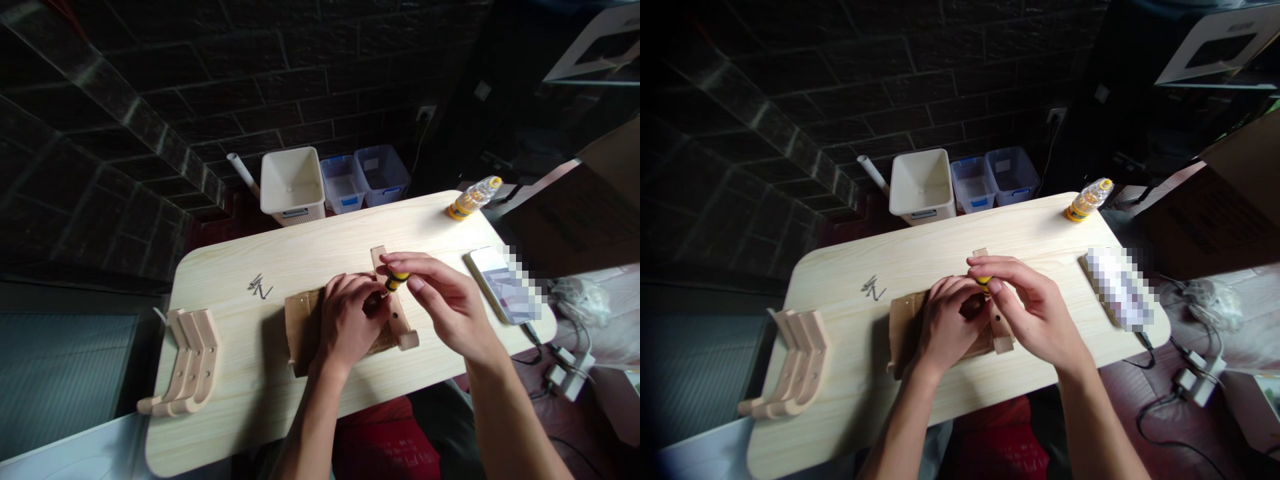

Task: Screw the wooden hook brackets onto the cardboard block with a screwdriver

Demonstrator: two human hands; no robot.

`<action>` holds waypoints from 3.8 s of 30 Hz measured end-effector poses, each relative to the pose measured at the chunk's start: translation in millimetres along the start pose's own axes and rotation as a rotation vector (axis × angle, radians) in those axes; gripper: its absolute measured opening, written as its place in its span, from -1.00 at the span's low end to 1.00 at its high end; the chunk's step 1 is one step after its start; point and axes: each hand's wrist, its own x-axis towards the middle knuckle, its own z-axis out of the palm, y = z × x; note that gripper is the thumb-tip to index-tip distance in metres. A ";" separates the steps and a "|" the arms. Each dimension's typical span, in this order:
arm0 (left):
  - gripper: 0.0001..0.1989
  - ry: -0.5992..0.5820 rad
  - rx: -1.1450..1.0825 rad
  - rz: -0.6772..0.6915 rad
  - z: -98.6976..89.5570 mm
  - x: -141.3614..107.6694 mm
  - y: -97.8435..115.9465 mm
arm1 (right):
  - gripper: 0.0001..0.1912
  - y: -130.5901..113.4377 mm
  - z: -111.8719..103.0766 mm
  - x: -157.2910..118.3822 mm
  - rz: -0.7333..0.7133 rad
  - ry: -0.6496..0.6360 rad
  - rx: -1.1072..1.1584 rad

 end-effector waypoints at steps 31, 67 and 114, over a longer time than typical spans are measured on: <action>-0.92 -0.001 -0.011 -0.008 -2.0 0.1 -0.7 | -0.76 3.0 -1.7 -1.8 0.000 0.068 0.127; -0.86 0.009 -0.030 -0.027 -1.5 1.0 1.0 | -0.76 5.1 1.1 -2.1 -0.019 0.137 0.074; -0.89 0.024 -0.056 -0.021 -1.1 0.0 -2.6 | -0.73 2.7 3.3 -6.3 -0.038 0.102 0.035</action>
